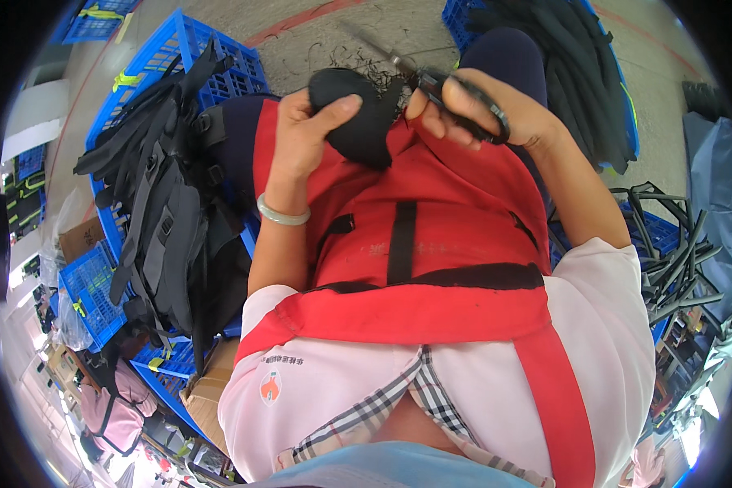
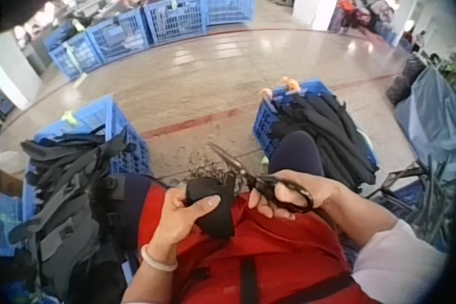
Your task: Trim the edges of black curved padded materials using scissors.
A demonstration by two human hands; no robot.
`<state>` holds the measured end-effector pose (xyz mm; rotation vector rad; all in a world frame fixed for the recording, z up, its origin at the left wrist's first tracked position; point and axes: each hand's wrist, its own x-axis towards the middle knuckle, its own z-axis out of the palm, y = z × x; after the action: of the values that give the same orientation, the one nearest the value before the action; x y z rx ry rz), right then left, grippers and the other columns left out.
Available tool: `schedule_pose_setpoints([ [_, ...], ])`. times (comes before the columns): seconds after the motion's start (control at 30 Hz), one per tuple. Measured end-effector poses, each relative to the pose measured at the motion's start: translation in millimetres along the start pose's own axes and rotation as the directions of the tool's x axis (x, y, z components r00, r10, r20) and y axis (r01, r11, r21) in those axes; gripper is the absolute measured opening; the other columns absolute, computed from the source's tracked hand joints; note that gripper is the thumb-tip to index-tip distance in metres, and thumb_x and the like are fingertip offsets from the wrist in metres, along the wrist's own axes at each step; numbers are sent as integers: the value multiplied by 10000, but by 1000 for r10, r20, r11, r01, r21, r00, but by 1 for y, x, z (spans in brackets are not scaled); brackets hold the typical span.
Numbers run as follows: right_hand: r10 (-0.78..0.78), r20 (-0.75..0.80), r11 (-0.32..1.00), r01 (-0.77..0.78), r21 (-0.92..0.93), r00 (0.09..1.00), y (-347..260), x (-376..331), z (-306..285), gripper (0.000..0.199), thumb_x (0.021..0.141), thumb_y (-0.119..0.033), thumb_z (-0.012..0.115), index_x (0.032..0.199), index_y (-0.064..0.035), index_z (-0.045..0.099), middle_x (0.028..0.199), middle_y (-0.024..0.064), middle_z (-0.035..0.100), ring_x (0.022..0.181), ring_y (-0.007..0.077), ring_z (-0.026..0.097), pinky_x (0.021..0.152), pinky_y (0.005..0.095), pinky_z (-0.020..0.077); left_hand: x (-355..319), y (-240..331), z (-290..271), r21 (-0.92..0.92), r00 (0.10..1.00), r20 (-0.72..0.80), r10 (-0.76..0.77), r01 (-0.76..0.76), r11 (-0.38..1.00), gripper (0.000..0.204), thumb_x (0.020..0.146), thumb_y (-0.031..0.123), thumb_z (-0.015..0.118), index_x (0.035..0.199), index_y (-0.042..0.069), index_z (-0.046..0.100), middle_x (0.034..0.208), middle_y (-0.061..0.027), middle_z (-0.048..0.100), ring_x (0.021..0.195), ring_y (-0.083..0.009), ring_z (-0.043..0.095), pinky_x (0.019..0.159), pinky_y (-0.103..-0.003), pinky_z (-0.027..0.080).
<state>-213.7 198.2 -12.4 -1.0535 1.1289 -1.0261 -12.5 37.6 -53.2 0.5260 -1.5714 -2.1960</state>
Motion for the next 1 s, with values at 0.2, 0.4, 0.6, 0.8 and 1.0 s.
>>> schedule_pose_setpoints([
  [0.2,48,-238,999,-48,5,970,10,-12,-7,663,855,-606,574,1115,3,545,774,33,544,597,80,490,547,214,410,2,-3,-6,-162,973,-187,136,-167,973,162,847,40,691,992,-29,673,1047,-71,677,888,-125,628,807,-249,504],
  [0.4,82,-377,745,-308,-592,922,-4,-1,26,726,692,-447,820,1144,-23,443,872,118,538,761,293,552,698,377,440,-4,-5,-4,-310,972,-230,54,-126,942,120,859,35,678,974,3,672,928,-47,683,827,-118,634,769,-245,503],
  [0.6,43,-398,745,-295,-599,916,10,4,42,725,672,-476,815,1112,-37,441,881,127,566,786,334,567,715,409,461,-2,-5,0,-376,972,-233,23,-112,920,92,852,42,691,939,22,669,891,-36,684,789,-118,637,743,-246,507],
  [0.8,7,-371,736,-256,-627,929,8,12,43,725,667,-478,815,1102,-30,447,801,129,558,749,331,570,684,398,463,-2,-6,3,-368,972,-228,58,-141,919,109,842,34,699,942,34,654,893,-28,680,789,-107,633,739,-241,505],
  [1.0,69,-371,767,-287,-574,926,15,14,41,665,687,-461,806,1051,-15,474,709,126,541,668,322,566,626,400,446,-3,-8,5,-395,969,-245,43,-140,908,111,840,32,701,940,31,654,892,-29,678,787,-106,631,740,-241,509],
])
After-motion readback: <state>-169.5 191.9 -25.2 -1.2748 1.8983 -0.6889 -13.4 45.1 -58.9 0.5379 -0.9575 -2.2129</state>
